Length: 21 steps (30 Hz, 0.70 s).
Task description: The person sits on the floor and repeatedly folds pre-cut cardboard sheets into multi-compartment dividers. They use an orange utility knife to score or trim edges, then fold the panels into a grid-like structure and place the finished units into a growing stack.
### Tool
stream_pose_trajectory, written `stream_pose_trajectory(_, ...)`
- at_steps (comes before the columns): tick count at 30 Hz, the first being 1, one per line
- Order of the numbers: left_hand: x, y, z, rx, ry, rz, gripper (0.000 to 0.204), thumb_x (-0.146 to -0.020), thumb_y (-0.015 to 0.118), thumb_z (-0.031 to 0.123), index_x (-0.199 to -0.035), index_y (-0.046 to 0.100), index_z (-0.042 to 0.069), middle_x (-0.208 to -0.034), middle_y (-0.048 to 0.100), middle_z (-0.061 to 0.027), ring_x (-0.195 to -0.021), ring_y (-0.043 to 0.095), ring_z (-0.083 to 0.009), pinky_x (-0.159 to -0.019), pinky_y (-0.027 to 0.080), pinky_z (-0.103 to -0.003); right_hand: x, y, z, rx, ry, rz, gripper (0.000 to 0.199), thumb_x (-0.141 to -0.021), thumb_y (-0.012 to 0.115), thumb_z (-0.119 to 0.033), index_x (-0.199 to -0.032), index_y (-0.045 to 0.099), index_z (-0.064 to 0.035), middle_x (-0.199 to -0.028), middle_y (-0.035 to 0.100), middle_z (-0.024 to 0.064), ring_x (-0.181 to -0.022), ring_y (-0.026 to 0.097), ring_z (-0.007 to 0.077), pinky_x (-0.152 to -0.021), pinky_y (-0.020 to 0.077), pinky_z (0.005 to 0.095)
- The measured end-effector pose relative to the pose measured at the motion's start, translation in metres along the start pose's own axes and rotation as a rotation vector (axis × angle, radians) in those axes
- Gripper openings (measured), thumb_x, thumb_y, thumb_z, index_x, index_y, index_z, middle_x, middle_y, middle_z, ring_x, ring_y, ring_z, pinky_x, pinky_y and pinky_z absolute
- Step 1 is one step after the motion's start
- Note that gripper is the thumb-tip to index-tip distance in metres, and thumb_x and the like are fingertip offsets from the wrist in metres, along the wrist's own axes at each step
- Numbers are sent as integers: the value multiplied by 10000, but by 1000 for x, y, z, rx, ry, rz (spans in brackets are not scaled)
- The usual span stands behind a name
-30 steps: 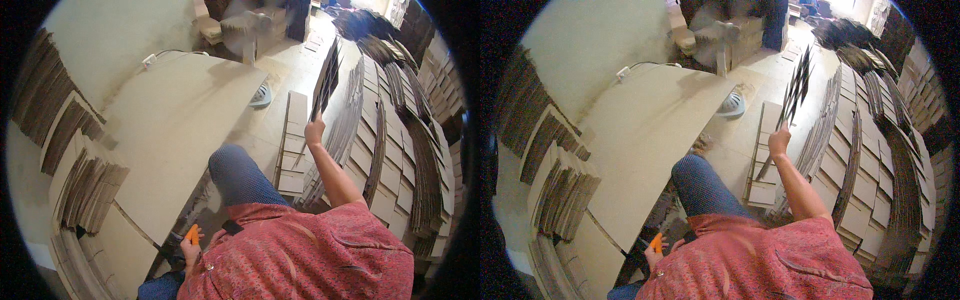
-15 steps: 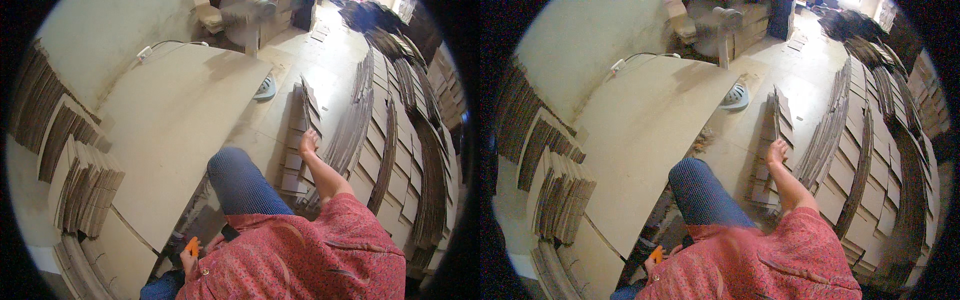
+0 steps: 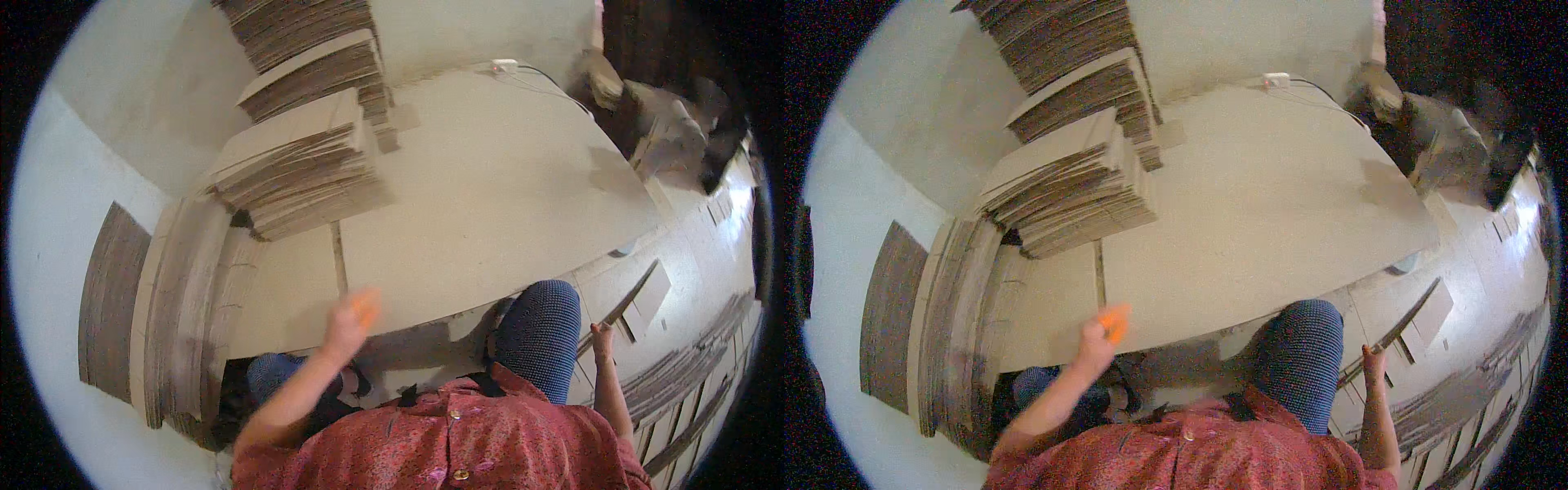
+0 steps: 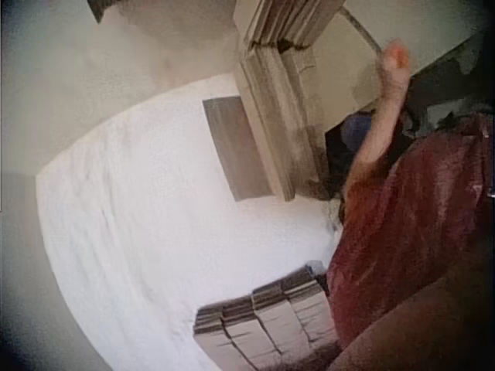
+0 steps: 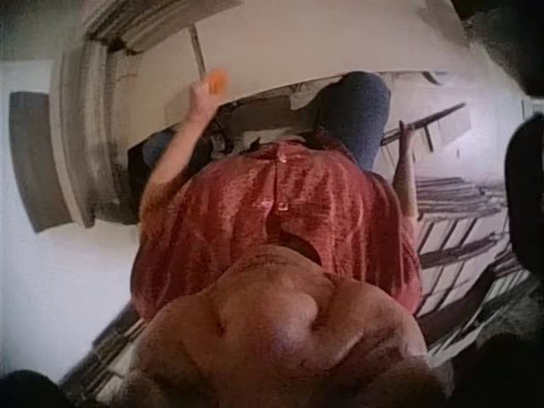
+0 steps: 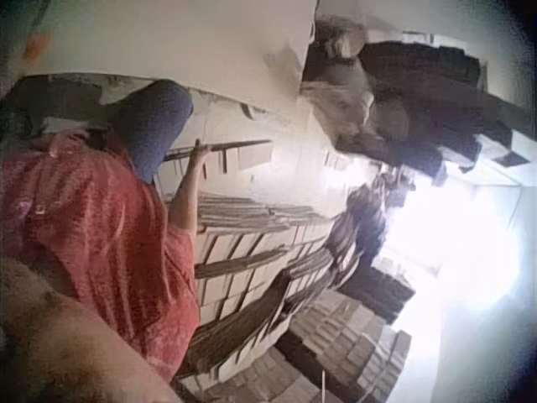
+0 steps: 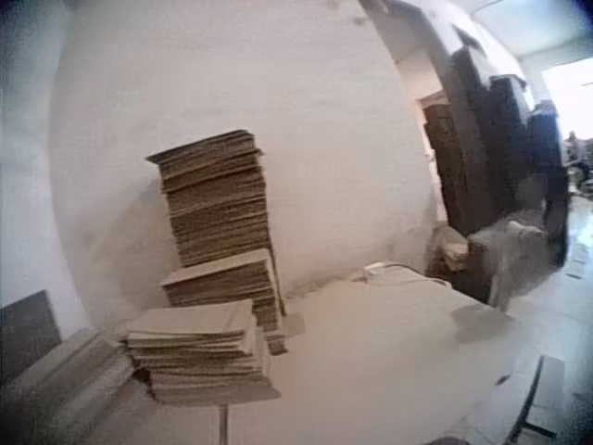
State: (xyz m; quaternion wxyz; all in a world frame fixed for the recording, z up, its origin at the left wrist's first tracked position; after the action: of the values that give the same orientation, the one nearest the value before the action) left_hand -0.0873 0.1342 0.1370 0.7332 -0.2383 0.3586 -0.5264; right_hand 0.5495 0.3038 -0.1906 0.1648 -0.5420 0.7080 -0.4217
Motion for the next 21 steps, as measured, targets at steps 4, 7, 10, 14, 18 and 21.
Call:
stream_pose_trajectory(4,-94,-88,8,-309,154,318,440,-842,605,149,-1238,474,8,-1275,475,-191,-1179,456,-324,-991,367,-393,47,-26,-128,-586,-225,95,418,-866,609,-161,-1214,502,45,-1081,619,144,-999,576,208,-859,460,316)
stream_pose_trajectory(7,-164,-129,6,-567,204,404,613,-844,619,223,-1340,337,-1,-1416,294,-200,-1287,300,-387,-1065,261,-431,114,-76,-249,-697,-432,166,331,-893,561,-95,-1191,522,43,-1071,625,139,-989,585,200,-870,457,297)
stream_pose_trajectory(10,-217,-138,6,-808,88,369,657,-863,591,294,-1387,278,51,-1434,273,-180,-1317,257,-355,-1069,254,-411,175,-109,-321,-713,-700,173,286,-903,520,-46,-1184,550,-1,-1021,639,140,-958,604,207,-874,458,307)
stream_pose_trajectory(14,-259,-149,-16,-809,33,159,437,-869,564,249,-1244,455,52,-1205,493,-225,-1079,480,-381,-884,407,-438,233,-95,-366,-711,-892,-25,229,-897,511,-23,-1112,585,-5,-917,664,114,-858,621,173,-804,479,292)
stream_pose_trajectory(18,-270,-154,-19,-751,25,119,206,-847,549,157,-1024,603,66,-860,628,-205,-793,591,-379,-684,470,-465,263,-64,-385,-625,-967,-211,209,-829,572,7,-1035,605,20,-797,680,121,-714,665,194,-661,513,275)
stream_pose_trajectory(21,-269,-164,-15,-624,67,244,162,-823,544,123,-922,649,50,-808,631,-198,-788,592,-379,-686,472,-464,270,-60,-391,-596,-1017,-229,186,-822,579,4,-1004,613,25,-788,676,140,-704,669,204,-631,509,274)
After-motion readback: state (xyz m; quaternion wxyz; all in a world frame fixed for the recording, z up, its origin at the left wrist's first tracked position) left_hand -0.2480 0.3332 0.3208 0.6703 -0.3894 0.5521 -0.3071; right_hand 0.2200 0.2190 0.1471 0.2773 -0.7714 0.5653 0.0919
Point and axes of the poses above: each hand's wrist, its own x-axis away from the middle knuckle, its own y-axis out of the palm, z = x × y, the point moved 7 cm from there along -x, towards the middle knuckle
